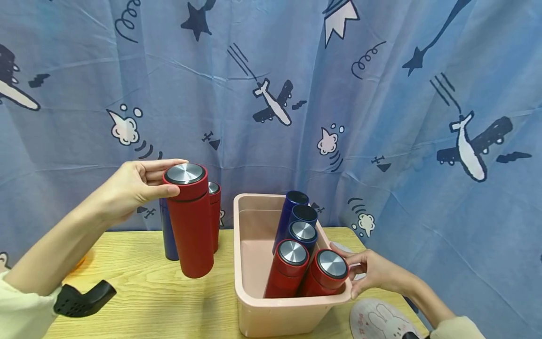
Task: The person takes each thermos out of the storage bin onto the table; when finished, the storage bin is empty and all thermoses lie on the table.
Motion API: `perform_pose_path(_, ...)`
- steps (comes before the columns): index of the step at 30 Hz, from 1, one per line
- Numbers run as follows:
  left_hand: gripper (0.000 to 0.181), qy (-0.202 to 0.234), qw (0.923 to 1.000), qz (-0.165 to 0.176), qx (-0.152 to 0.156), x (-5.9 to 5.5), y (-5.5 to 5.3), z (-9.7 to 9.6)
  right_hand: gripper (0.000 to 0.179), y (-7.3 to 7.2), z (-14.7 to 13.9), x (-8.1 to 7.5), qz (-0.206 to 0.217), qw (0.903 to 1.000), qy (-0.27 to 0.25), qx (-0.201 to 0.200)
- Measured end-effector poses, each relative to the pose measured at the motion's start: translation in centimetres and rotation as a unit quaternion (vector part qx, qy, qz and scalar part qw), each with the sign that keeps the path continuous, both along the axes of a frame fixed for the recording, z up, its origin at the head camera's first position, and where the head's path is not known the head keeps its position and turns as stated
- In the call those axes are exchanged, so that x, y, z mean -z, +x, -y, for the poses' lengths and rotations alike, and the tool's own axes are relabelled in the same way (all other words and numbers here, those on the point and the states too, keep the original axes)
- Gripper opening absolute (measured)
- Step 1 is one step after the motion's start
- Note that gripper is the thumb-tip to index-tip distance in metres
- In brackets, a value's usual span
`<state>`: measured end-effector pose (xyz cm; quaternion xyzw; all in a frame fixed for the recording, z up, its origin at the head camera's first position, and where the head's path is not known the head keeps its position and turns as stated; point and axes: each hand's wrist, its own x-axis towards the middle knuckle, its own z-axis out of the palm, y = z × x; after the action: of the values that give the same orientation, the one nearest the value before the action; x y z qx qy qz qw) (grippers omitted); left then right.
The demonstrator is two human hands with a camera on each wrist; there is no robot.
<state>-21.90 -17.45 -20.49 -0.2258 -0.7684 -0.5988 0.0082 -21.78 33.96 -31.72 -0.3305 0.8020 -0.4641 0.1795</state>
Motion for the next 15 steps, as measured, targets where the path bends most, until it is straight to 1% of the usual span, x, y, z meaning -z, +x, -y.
perform_pose_path(3,0.063,0.010,0.9999,-0.002,0.005,0.7,-0.1,0.9,0.038,0.0,0.0,-0.1,0.011,0.9999,-0.006,-0.001)
perform_pose_path(5,0.062,0.010,1.0000,0.000,0.001,1.1,-0.2,1.5,0.039,0.0,0.0,-0.1,0.015,0.9999,-0.007,-0.002)
perform_pose_path(7,0.060,0.003,0.9999,0.002,-0.012,1.6,-0.2,2.1,0.038,0.0,0.0,-0.1,0.015,0.9999,-0.005,-0.001)
perform_pose_path(12,0.059,-0.045,0.9974,0.008,-0.056,2.8,-0.4,3.9,0.037,-0.1,0.0,0.0,0.011,0.9999,0.001,0.002)
perform_pose_path(14,0.060,-0.059,0.9960,0.013,-0.066,3.2,-0.5,4.6,0.040,-0.1,0.0,0.0,0.006,0.9999,0.006,0.005)
perform_pose_path(15,0.061,-0.060,0.9959,0.015,-0.066,3.4,-0.5,4.9,0.040,-0.1,0.0,0.0,0.006,0.9999,0.009,0.007)
